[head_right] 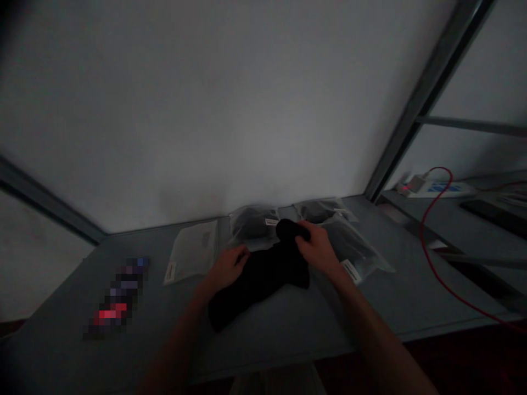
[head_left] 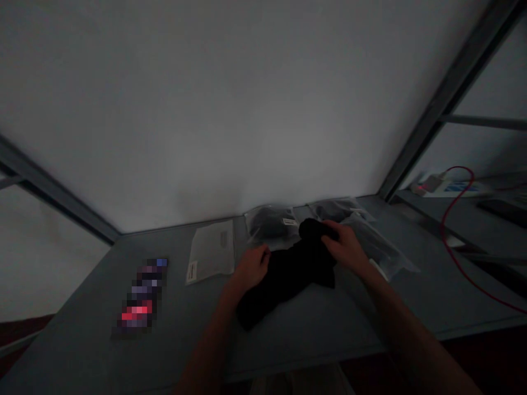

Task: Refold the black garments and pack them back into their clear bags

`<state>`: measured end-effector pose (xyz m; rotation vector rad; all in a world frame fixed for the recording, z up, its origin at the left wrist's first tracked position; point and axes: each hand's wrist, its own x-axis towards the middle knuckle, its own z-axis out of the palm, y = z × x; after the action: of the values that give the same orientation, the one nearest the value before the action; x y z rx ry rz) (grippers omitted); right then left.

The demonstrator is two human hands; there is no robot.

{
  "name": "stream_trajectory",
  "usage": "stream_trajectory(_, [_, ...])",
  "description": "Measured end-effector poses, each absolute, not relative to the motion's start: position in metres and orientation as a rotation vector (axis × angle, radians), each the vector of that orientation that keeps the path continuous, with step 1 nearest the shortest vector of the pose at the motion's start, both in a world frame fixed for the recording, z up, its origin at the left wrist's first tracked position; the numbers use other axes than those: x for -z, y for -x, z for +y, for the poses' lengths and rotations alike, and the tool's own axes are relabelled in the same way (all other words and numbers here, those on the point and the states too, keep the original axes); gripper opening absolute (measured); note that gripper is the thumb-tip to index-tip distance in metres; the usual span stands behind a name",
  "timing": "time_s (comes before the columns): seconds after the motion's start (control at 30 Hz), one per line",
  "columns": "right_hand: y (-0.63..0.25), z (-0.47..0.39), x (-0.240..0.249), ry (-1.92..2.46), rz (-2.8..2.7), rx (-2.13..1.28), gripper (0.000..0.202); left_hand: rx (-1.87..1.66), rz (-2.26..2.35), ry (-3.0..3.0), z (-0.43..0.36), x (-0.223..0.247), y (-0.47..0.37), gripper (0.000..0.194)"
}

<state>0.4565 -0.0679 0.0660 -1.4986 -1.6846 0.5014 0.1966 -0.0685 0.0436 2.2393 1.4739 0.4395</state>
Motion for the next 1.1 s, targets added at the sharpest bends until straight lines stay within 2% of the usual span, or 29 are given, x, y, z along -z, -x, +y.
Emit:
stream_trajectory(0.13, [-0.479,-0.057,-0.063,1.688,-1.386,-0.606,0.037,-0.373,1.465,-2.258,-0.068,-0.047,-0.193,0.021])
stream_trajectory(0.3, [-0.473,-0.055,-0.052,2.024,-1.604,-0.23,0.053,-0.385,1.469,-2.287,-0.068,-0.049,-0.189,0.026])
stream_trajectory(0.47, [-0.455,-0.062,-0.055,1.544,-1.587,0.174,0.07,-0.414,1.491,-2.323,-0.066,-0.046,-0.187,0.031])
stream_trajectory(0.53, [-0.45,-0.065,-0.058,1.367,-1.597,0.038,0.065,-0.406,1.484,-2.318,-0.066,-0.045,-0.187,0.031])
stream_trajectory(0.63, [-0.445,-0.071,-0.059,1.208,-1.909,-0.452,0.042,-0.382,1.465,-2.311,-0.066,-0.045,-0.184,0.032])
stream_trajectory(0.7, [-0.442,-0.075,-0.059,1.158,-2.148,-0.658,0.042,-0.365,1.474,-2.301,-0.066,-0.046,-0.181,0.034])
stream_trajectory(0.8, [-0.443,-0.081,-0.06,1.099,-2.369,-0.743,0.077,-0.311,1.497,-2.281,-0.064,-0.048,-0.176,0.033])
stream_trajectory(0.87, [-0.446,-0.083,-0.062,1.047,-2.444,-0.814,0.087,-0.291,1.501,-2.278,-0.064,-0.049,-0.173,0.032])
stream_trajectory(1.1, [-0.45,-0.081,-0.062,1.107,-2.351,-0.683,0.062,-0.447,1.475,-2.349,-0.084,-0.06,-0.191,0.033])
